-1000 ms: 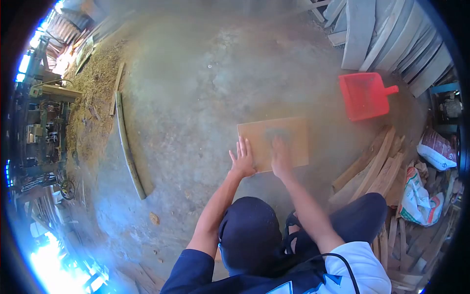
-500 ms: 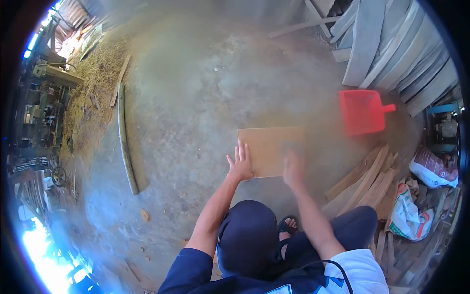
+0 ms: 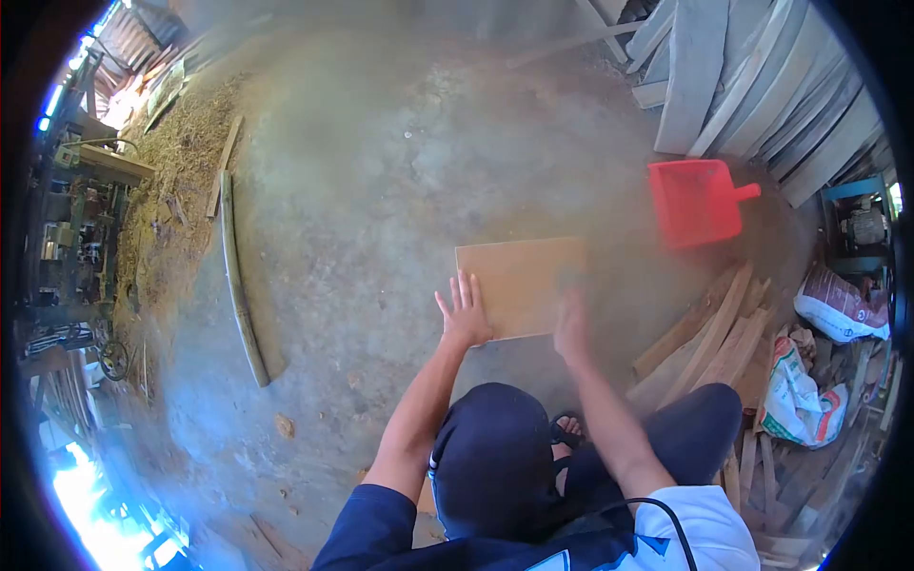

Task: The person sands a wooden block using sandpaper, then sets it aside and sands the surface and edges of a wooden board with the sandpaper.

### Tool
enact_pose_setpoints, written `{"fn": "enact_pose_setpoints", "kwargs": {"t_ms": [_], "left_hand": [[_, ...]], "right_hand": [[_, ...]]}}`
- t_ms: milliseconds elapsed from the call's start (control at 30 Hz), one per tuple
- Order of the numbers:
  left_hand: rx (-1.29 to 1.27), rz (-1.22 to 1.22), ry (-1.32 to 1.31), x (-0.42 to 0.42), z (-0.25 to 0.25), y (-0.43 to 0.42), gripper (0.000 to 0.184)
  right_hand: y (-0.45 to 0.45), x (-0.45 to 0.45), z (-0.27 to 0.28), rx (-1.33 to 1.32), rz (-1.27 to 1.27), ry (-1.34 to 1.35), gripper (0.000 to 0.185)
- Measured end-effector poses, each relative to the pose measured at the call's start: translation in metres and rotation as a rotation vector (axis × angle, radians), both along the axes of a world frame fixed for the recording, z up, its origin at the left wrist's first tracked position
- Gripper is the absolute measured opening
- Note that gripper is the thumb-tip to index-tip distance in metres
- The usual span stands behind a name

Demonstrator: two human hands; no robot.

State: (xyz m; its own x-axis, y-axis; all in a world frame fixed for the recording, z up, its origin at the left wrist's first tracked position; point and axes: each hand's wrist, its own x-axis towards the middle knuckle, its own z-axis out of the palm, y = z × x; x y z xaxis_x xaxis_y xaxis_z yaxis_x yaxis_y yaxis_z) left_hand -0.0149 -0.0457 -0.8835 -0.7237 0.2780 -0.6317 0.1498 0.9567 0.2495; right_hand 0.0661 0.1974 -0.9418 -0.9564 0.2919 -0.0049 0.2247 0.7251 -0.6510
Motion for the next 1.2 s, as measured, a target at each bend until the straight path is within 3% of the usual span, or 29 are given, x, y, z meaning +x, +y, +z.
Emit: {"fn": "enact_pose_setpoints", "kwargs": {"t_ms": [100,200,300,400,500,600,700,733,833,933,1033,1133,1200], "left_hand": [[-0.089,-0.025,0.066,0.014,-0.010,0.003,0.130],[-0.176,-0.095,0.083,0.007,0.015,0.003,0.128],[-0.202,-0.131,0.069,0.004,0.022,0.005,0.130],[-0.158,-0.141,0.070,-0.002,0.013,-0.002,0.135],[-0.215,-0.167,0.059,0.001,0.018,-0.003,0.133],[-0.262,-0.160,0.059,0.001,0.019,0.004,0.131],[-0.217,-0.136,0.025,0.000,0.018,0.004,0.138],[-0.213,-0.129,0.010,-0.001,0.020,0.005,0.137],[-0.211,-0.118,0.015,-0.003,0.016,0.002,0.137],[-0.212,-0.110,-0.013,0.004,0.014,0.000,0.137],[-0.189,-0.101,-0.024,-0.003,0.016,0.000,0.137],[-0.161,-0.103,-0.013,0.002,0.015,0.000,0.138],[-0.154,-0.109,0.009,-0.002,0.014,-0.003,0.138]], "right_hand": [[-0.017,-0.065,0.028,-0.032,-0.154,-0.129,0.046],[-0.041,-0.021,0.044,-0.042,0.086,-0.087,0.044],[-0.019,0.050,0.045,0.082,0.240,-0.212,0.043],[0.007,0.019,0.015,0.019,-0.029,-0.039,0.042],[-0.026,-0.039,0.022,0.198,-0.261,-0.023,0.041],[-0.052,0.010,0.040,0.028,0.096,0.016,0.041],[-0.032,0.052,0.055,-0.025,0.177,-0.087,0.040],[-0.022,0.053,0.033,-0.038,0.141,0.000,0.038],[-0.032,-0.013,0.021,0.020,-0.287,0.051,0.037],[-0.064,-0.037,0.030,0.012,-0.273,0.044,0.037],[-0.059,0.034,0.035,-0.022,0.191,0.031,0.040],[-0.029,0.058,0.032,-0.055,0.028,0.001,0.039],[-0.032,0.018,0.037,0.020,-0.148,0.011,0.037]]}}
